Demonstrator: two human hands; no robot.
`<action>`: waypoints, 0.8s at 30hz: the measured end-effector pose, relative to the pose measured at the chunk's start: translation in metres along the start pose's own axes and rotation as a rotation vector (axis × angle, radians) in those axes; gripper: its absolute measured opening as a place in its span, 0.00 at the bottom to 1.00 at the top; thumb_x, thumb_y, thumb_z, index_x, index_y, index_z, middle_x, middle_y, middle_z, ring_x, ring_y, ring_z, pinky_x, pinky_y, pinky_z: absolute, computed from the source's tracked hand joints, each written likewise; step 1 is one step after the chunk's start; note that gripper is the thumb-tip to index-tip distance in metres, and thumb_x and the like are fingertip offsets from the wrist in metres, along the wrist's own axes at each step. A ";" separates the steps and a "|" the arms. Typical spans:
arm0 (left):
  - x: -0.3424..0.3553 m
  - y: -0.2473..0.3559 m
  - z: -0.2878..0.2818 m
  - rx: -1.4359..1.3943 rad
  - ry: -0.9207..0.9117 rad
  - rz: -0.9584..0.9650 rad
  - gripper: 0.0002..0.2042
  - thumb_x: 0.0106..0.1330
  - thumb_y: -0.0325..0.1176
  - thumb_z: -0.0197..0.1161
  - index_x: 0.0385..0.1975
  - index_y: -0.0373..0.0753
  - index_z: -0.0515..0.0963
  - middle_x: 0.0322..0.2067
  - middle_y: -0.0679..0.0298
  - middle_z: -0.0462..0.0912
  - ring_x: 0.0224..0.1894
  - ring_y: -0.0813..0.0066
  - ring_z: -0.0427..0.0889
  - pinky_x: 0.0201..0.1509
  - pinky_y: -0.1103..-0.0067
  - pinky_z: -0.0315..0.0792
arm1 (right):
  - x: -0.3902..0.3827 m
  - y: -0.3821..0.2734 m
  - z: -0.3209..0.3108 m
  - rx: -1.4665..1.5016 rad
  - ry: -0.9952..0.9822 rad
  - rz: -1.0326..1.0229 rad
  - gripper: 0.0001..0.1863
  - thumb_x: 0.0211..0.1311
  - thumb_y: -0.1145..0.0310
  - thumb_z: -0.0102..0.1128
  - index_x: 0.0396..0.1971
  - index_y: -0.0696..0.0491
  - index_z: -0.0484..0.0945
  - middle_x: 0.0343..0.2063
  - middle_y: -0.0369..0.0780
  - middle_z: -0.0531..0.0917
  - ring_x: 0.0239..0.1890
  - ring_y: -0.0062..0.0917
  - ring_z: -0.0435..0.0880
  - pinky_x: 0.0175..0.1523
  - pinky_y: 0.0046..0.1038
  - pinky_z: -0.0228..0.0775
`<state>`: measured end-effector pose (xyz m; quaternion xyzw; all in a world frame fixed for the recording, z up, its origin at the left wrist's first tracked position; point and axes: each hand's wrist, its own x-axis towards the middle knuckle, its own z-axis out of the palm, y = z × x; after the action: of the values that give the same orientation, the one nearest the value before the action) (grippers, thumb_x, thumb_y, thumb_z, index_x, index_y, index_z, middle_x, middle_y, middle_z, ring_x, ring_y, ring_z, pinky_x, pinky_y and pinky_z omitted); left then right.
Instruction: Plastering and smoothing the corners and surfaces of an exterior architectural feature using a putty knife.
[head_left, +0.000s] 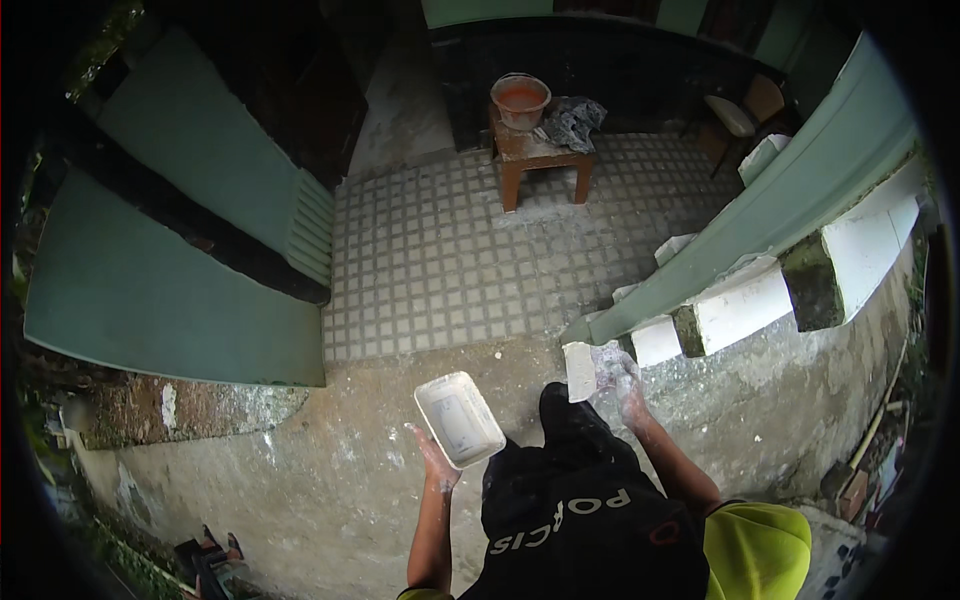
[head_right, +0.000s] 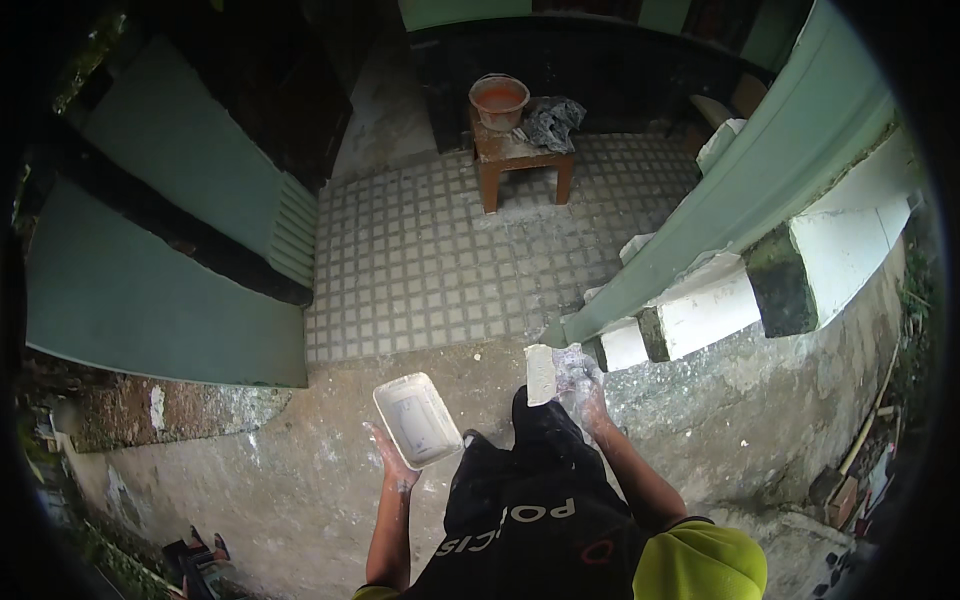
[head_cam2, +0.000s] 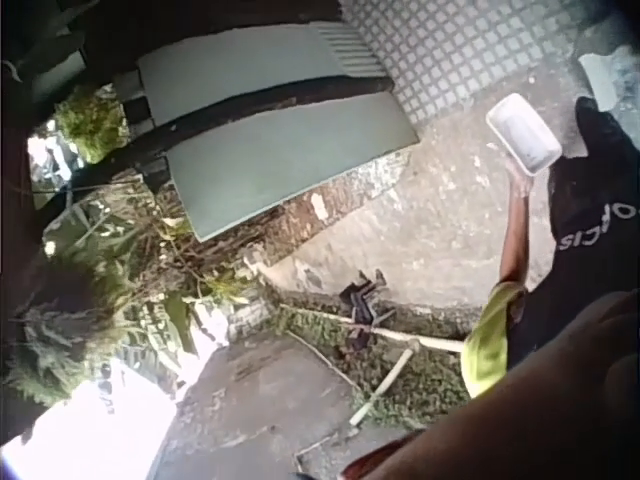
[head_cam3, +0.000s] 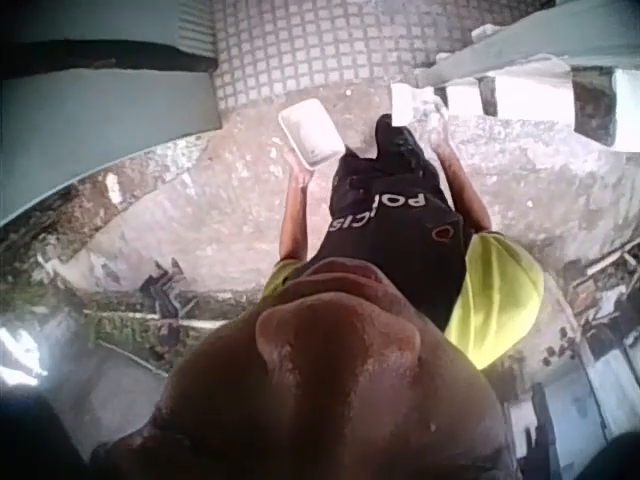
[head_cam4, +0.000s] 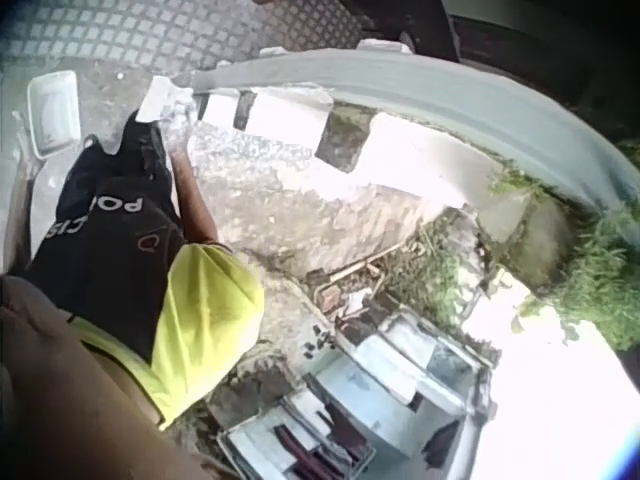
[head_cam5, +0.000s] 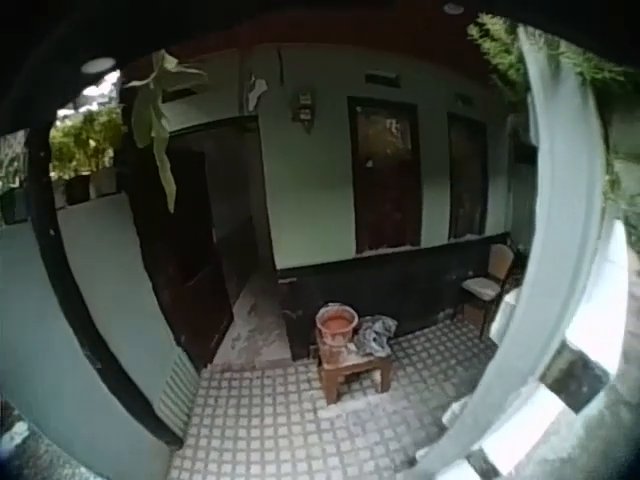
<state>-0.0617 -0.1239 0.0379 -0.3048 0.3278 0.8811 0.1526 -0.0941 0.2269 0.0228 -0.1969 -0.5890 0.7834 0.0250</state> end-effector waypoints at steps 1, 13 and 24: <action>0.022 0.014 -0.010 0.041 -0.021 -0.035 0.44 0.60 0.73 0.30 0.68 0.45 0.51 0.66 0.60 0.57 0.66 0.56 0.59 0.67 0.58 0.56 | -0.006 0.016 -0.003 0.021 0.054 -0.006 0.18 0.67 0.66 0.48 0.55 0.56 0.69 0.45 0.36 0.77 0.46 0.21 0.77 0.50 0.26 0.71; 0.248 0.124 0.129 -0.031 -0.238 -0.071 0.29 0.66 0.60 0.40 0.61 0.49 0.64 0.56 0.66 0.71 0.58 0.64 0.70 0.61 0.61 0.66 | 0.148 0.036 0.064 0.030 0.105 0.165 0.12 0.65 0.71 0.46 0.45 0.55 0.74 0.38 0.36 0.79 0.33 0.19 0.78 0.34 0.23 0.73; 0.483 0.204 0.216 0.107 -0.246 -0.210 0.39 0.60 0.69 0.42 0.64 0.46 0.60 0.60 0.61 0.67 0.60 0.57 0.67 0.64 0.58 0.61 | 0.386 -0.011 0.072 -0.708 0.519 -0.496 0.30 0.58 0.61 0.61 0.57 0.59 0.63 0.52 0.47 0.70 0.50 0.32 0.72 0.51 0.39 0.69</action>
<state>-0.6222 -0.0968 -0.0413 -0.2188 0.3197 0.8722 0.2988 -0.4763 0.2689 -0.0585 -0.2356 -0.8220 0.4314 0.2875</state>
